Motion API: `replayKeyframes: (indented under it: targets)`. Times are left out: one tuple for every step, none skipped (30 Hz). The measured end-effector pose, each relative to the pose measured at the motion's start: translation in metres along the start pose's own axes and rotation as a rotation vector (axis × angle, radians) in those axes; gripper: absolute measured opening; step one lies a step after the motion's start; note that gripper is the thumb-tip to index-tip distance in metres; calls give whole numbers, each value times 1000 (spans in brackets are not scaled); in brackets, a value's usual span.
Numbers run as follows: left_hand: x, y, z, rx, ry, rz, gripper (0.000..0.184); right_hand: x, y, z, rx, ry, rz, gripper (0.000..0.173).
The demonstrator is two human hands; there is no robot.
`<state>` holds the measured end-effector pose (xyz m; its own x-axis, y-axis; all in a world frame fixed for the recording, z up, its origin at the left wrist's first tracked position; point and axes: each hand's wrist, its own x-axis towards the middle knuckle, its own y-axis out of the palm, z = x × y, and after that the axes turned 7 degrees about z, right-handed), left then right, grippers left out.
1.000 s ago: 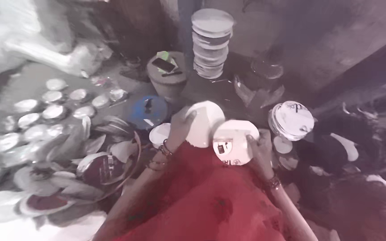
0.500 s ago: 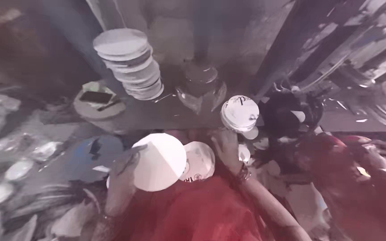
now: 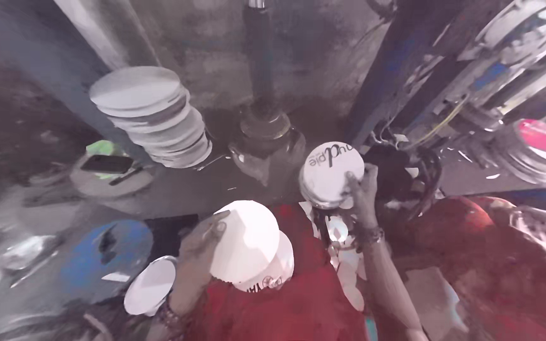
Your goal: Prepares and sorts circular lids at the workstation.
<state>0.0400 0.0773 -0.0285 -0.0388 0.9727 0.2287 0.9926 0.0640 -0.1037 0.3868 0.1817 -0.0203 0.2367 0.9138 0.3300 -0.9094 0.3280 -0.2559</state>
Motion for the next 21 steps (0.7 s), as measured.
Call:
replayKeyframes:
  targets:
    - [1, 8, -1, -8, -44, 6, 30, -18, 8, 16, 119, 25, 87, 47]
    - [1, 14, 0, 0, -78, 37, 35, -38, 17, 32, 173, 50, 194, 49]
    - [0, 21, 1, -13, -108, 69, 38, -56, 25, 45, 170, 28, 325, 50]
    - [-1, 31, -1, -54, -144, 80, 35, -69, 32, 52, 141, -15, 463, 47]
    - [-2, 41, -5, -94, -180, 61, 31, -75, 37, 53, 77, -70, 580, 44]
    - [-4, 49, -9, -102, -206, 33, 27, -73, 39, 50, -34, -125, 632, 41]
    - [-5, 54, -10, -108, -211, -2, 26, -64, 38, 44, -182, -151, 592, 37]
    - [-6, 55, -9, -116, -197, -39, 25, -52, 33, 38, -357, -134, 495, 36]
    - [-7, 54, -7, -126, -178, -76, 22, -36, 26, 32, -540, -55, 387, 41]
    - [-7, 52, -4, -119, -157, -103, 20, -18, 18, 24, -694, 67, 321, 52]
    - [-7, 49, -1, -105, -139, -125, 18, 1, 10, 11, -795, 182, 308, 67]
    - [-7, 47, 1, -101, -127, -144, 17, 16, 3, 1, -855, 276, 318, 74]
    - [-7, 46, 2, -111, -124, -155, 15, 25, -2, -6, -879, 320, 311, 73]
    - [-6, 45, 4, -128, -124, -165, 14, 28, -4, -8, -853, 304, 260, 68]
    - [-6, 44, 4, -139, -127, -176, 14, 28, -5, -7, -794, 250, 186, 62]
    - [-6, 43, 4, -138, -141, -190, 14, 26, -4, -4, -699, 189, 110, 56]
    - [-5, 42, 4, -130, -164, -203, 15, 23, -4, -2, -574, 127, 42, 51]
    - [-5, 41, 3, -124, -186, -219, 16, 19, -6, -5, -435, 66, -4, 45]
    - [-4, 40, 3, -128, -196, -238, 15, 15, -7, -10, -267, 5, -27, 37]
    - [-2, 39, 3, -154, -195, -255, 14, 13, -10, -17, -108, -30, -20, 26]
    - [-1, 38, 4, -186, -187, -265, 13, 13, -13, -24, -1, -46, -17, 21]
